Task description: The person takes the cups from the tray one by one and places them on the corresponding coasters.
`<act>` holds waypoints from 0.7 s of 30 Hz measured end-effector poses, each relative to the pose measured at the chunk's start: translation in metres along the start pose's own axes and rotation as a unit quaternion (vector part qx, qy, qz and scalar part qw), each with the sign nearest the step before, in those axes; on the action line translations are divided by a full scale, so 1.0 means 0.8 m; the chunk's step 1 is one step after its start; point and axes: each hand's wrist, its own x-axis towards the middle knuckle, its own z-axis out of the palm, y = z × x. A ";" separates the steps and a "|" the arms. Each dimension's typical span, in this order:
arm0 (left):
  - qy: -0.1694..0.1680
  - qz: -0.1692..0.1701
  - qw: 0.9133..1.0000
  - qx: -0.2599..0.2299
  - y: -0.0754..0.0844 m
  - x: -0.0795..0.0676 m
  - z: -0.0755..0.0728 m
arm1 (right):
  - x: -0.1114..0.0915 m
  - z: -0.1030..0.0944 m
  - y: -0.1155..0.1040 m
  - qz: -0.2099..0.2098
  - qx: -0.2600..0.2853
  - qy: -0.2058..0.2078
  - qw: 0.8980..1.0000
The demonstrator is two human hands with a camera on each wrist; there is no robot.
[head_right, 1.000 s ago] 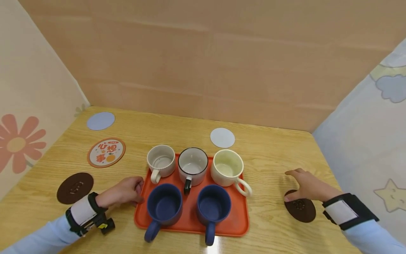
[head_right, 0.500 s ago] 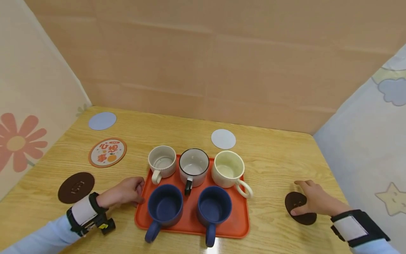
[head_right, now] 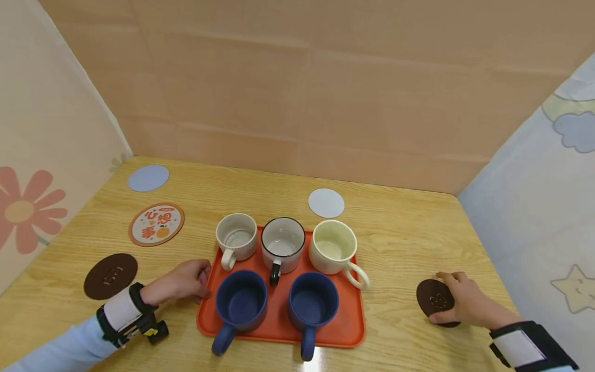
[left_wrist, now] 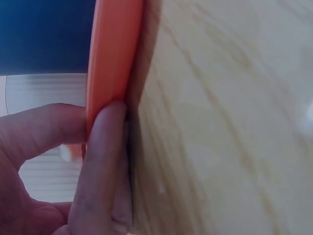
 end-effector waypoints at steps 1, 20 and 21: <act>0.000 0.001 1.000 -0.001 0.000 0.000 0.000 | -0.001 0.001 0.000 0.000 0.001 0.001 1.000; 0.006 -0.015 1.000 0.007 0.003 0.000 0.001 | -0.002 0.014 0.004 0.011 -0.013 0.020 1.000; 0.005 -0.013 1.000 0.007 0.002 0.000 0.000 | -0.002 0.014 0.003 0.012 -0.013 0.018 1.000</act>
